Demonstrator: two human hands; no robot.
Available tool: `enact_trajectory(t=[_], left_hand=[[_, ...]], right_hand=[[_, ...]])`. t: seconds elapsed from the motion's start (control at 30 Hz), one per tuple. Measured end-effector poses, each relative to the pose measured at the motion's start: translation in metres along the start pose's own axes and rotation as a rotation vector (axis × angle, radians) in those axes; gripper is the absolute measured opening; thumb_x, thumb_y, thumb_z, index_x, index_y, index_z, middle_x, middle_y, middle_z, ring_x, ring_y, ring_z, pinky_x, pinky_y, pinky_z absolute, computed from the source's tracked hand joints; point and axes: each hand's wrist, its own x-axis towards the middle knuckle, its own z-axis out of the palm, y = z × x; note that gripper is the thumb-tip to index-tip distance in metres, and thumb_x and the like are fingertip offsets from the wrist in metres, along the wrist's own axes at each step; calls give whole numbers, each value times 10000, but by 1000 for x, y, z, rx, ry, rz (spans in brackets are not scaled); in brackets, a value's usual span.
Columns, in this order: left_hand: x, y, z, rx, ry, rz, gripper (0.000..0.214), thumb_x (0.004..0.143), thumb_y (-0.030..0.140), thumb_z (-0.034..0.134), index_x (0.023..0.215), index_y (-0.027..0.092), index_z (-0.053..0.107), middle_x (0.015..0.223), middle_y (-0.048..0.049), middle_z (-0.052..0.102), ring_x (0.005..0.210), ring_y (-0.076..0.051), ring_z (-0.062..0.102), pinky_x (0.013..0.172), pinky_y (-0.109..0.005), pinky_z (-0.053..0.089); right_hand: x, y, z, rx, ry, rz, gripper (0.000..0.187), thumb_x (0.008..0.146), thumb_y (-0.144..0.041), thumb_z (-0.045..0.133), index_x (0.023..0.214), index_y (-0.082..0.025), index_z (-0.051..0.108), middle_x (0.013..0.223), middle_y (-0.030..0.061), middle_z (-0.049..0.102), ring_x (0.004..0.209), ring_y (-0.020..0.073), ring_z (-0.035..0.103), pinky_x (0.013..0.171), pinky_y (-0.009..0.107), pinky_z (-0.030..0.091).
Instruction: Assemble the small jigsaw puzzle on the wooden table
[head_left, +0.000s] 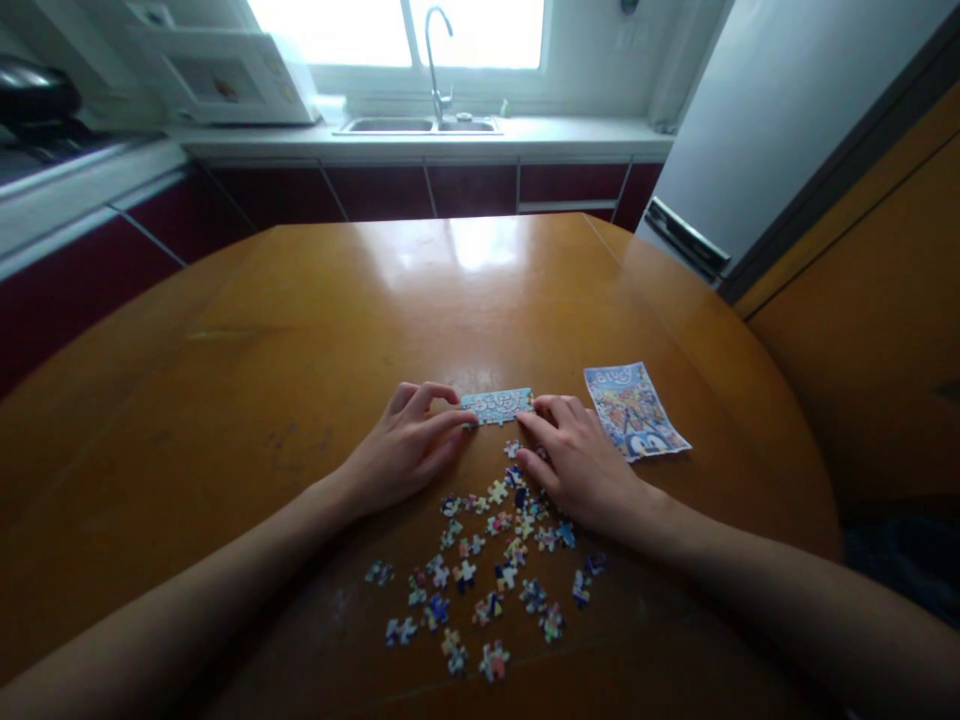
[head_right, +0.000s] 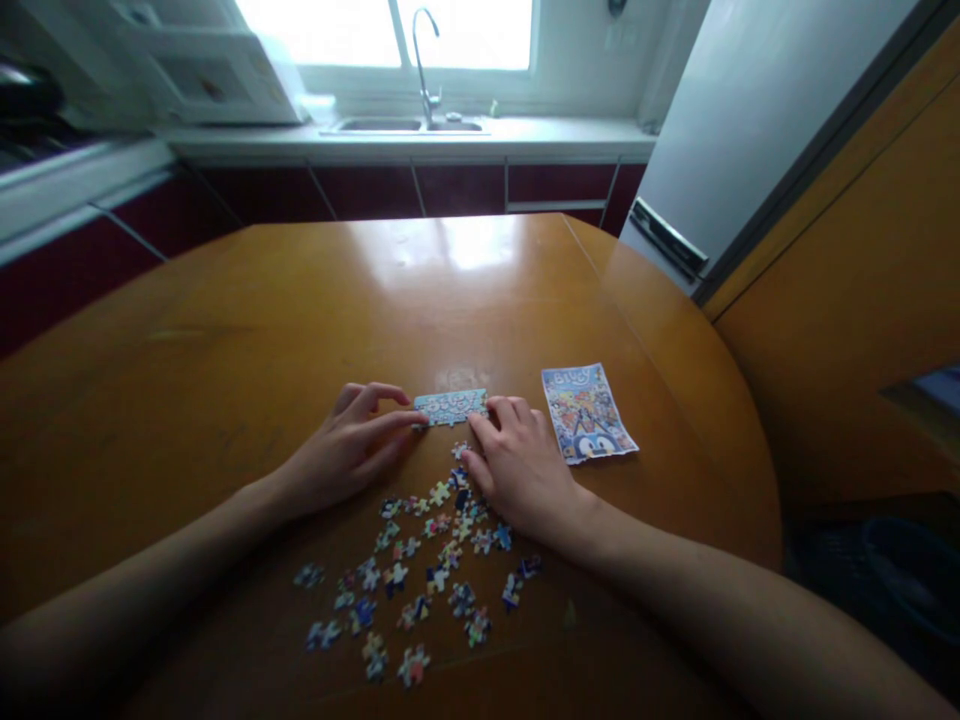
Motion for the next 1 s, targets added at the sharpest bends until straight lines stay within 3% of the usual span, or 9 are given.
enact_trajectory(t=[0.2, 0.37, 0.8, 1.0], left_hand=[[0, 1, -3, -48, 9, -59, 254, 963, 247, 532, 1205, 265, 605, 1171, -73, 547, 1078, -248, 453, 955, -442, 459], [-1, -1, -2, -80, 96, -124, 156, 960, 187, 515, 1060, 211, 632, 1100, -67, 562, 1049, -226, 465, 940, -410, 443], [0, 3, -5, -92, 49, -60, 223, 932, 154, 544, 1089, 247, 672, 1128, -64, 550, 974, -215, 448, 885, -398, 449], [-1, 2, -5, -81, 19, -38, 273, 888, 91, 548, 1076, 258, 655, 1159, -59, 532, 1056, -235, 430, 923, -414, 454]], right_hand=[[-1, 3, 4, 8, -6, 7, 414, 946, -382, 535, 1304, -177, 575, 1321, 162, 549, 1209, 343, 478, 991, 520, 444], [0, 5, 5, 13, -8, 1, 399, 950, -369, 530, 1298, -178, 572, 1320, 158, 553, 1197, 333, 491, 989, 510, 453], [-1, 4, 4, -31, -26, 7, 393, 963, -369, 520, 1305, -182, 564, 1344, 136, 547, 1215, 310, 484, 1008, 480, 437], [0, 3, 3, -35, -32, 18, 398, 955, -371, 537, 1306, -187, 561, 1349, 134, 538, 1212, 311, 484, 1010, 471, 431]])
